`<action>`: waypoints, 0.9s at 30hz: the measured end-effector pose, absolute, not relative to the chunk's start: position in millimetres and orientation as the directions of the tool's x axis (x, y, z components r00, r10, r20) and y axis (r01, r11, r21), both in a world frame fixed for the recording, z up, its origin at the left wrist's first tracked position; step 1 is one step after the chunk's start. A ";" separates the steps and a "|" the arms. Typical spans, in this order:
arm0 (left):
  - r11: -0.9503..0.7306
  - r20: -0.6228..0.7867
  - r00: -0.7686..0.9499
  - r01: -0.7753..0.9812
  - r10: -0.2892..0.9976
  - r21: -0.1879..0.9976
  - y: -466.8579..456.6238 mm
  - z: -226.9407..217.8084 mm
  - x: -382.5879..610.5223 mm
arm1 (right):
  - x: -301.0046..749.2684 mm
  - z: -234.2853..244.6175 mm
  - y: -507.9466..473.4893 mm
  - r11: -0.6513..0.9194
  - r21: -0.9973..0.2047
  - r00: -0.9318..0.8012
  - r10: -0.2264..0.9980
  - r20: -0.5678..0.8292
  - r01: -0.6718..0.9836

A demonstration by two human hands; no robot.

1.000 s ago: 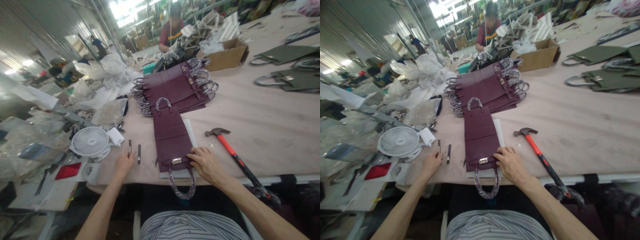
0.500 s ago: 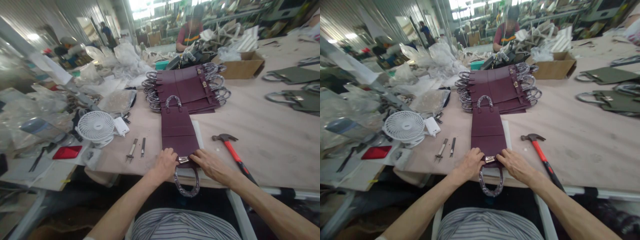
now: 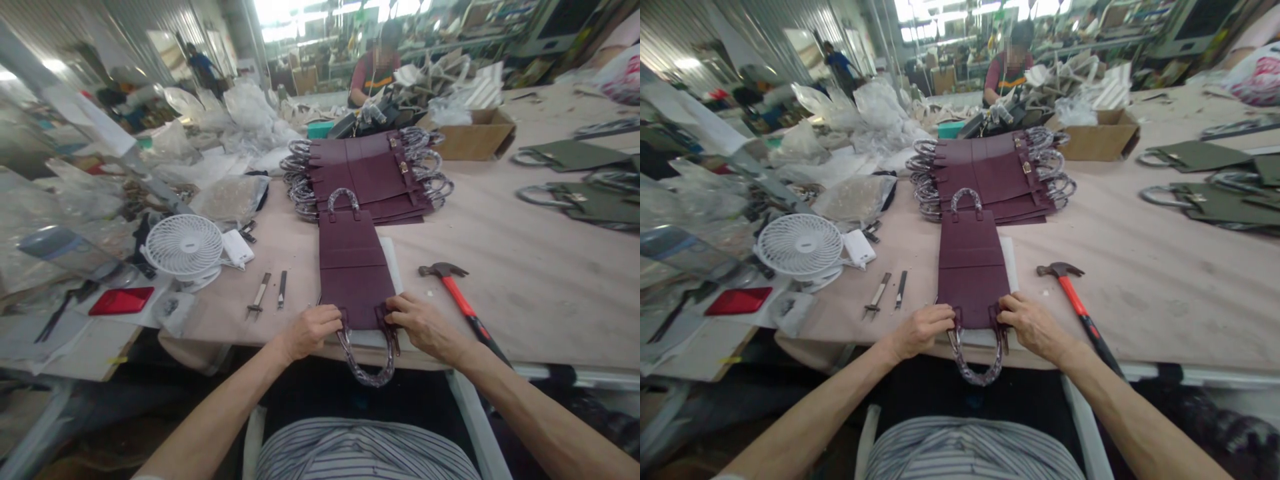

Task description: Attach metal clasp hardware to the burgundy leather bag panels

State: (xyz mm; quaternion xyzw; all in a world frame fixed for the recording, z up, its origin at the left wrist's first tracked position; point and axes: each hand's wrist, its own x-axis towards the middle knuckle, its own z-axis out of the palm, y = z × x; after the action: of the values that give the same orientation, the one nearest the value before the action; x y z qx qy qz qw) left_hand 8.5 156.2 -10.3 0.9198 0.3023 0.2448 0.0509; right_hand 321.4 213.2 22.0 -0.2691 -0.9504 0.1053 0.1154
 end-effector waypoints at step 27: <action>-0.784 0.294 0.728 0.591 0.619 0.189 144.4 -1.7 11.4 | 319.4 -17.5 181.9 0.708 -0.487 -0.566 0.704 0.429 0.511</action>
State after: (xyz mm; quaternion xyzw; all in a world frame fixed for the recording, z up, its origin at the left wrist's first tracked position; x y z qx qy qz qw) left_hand 11.4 144.4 -1.7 0.9286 0.3259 0.1728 0.0410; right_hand 319.4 181.9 -17.5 -0.3487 -0.8711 0.1561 0.3085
